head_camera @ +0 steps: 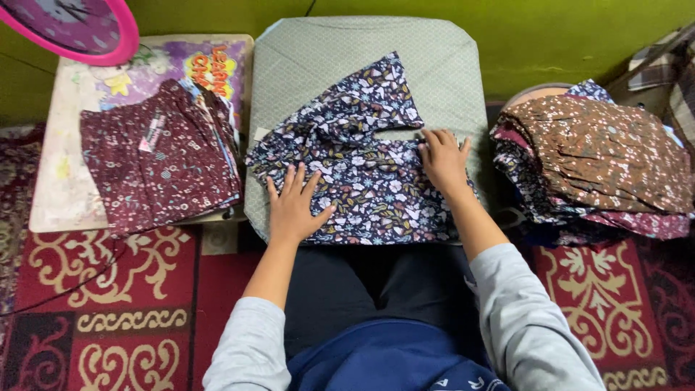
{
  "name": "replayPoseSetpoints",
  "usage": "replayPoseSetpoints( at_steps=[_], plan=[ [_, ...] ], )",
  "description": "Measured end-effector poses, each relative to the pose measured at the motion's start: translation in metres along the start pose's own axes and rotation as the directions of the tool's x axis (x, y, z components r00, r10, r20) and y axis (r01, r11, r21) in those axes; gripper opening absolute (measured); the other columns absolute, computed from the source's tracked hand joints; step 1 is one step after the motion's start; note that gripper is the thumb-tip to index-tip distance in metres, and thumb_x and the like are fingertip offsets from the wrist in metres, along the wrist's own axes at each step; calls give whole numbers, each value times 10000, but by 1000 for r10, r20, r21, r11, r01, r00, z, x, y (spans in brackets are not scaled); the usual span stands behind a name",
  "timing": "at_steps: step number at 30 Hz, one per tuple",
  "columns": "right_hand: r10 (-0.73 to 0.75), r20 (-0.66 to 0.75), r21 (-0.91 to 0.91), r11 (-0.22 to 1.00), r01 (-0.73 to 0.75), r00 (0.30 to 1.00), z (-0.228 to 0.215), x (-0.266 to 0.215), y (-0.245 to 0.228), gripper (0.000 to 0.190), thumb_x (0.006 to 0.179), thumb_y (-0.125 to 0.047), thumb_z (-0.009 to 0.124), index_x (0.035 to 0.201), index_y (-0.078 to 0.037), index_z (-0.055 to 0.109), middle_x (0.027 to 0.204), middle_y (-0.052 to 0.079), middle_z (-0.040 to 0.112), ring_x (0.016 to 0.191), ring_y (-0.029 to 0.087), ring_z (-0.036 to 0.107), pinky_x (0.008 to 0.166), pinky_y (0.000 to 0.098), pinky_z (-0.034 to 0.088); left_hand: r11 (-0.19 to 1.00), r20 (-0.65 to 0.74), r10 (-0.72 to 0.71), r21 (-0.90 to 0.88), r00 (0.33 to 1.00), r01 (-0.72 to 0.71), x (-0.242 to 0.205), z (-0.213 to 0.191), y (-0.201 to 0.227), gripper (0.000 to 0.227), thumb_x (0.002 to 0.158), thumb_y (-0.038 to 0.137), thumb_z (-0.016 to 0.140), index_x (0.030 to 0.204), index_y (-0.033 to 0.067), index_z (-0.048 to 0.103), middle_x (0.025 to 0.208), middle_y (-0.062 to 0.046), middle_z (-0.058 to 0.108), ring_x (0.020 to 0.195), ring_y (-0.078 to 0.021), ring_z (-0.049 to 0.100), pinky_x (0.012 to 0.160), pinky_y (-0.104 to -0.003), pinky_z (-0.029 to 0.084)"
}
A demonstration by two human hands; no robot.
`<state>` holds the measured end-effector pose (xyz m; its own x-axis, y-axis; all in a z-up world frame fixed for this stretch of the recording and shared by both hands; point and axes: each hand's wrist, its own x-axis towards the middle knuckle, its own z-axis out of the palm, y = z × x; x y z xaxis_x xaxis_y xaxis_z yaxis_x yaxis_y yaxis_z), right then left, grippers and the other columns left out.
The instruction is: Fold and stack patterned garments on a cushioned stool.
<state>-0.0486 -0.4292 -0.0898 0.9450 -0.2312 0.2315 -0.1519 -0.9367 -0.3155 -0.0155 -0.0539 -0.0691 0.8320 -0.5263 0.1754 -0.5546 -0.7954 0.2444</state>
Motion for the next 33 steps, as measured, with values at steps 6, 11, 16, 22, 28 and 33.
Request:
replayPoseSetpoints(
  at_steps=[6,11,16,22,28,33],
  plan=[
    [-28,-152,-135,991,7,988,55,34,15,287,923,-324,733,1195,-296,645,1065,17,635,1069,263,636,1027,644,389,1000,-3,-2,-23,1000,2,-1,-4,2,797,826,648,619,1508,254,498,1613,-135,406,1528,-317,296,1190,-701,65],
    [212,-21,-80,974,-213,977,48,82,21,464,847,-399,805,1218,-217,594,1064,90,631,991,353,691,833,538,536,1000,-54,0,-24,999,-1,-3,-1,3,814,795,636,648,1492,237,513,1588,-157,434,1523,-334,299,1196,-690,79],
    [262,227,-105,964,-244,938,93,150,74,340,813,-514,783,1037,-261,750,927,69,738,948,332,751,777,493,587,999,-117,-7,-41,993,2,-4,-6,4,828,776,630,660,1487,231,509,1586,-183,419,1527,-375,269,1195,-680,94],
    [168,-119,824,567,3,979,-32,182,-57,234,1053,-57,601,1269,-118,531,1110,111,702,887,152,675,682,269,546,994,-110,-17,-105,994,6,-3,-16,9,831,778,557,698,1473,142,511,1607,-217,346,1538,-404,173,1223,-616,46],
    [-7,-222,339,937,84,975,41,168,-12,428,888,28,714,1301,-34,624,1097,262,724,1051,477,681,873,600,550,993,-140,-42,-113,989,26,-5,-5,4,814,754,635,670,1432,201,554,1598,-171,407,1540,-370,237,1212,-636,69],
    [41,-137,357,934,11,990,53,152,-27,396,937,-112,754,1309,-57,629,1117,238,663,887,400,741,795,519,595,995,-127,-43,-94,991,31,-5,-4,4,815,756,655,652,1419,190,567,1598,-174,409,1542,-373,235,1214,-635,70]
  ],
)
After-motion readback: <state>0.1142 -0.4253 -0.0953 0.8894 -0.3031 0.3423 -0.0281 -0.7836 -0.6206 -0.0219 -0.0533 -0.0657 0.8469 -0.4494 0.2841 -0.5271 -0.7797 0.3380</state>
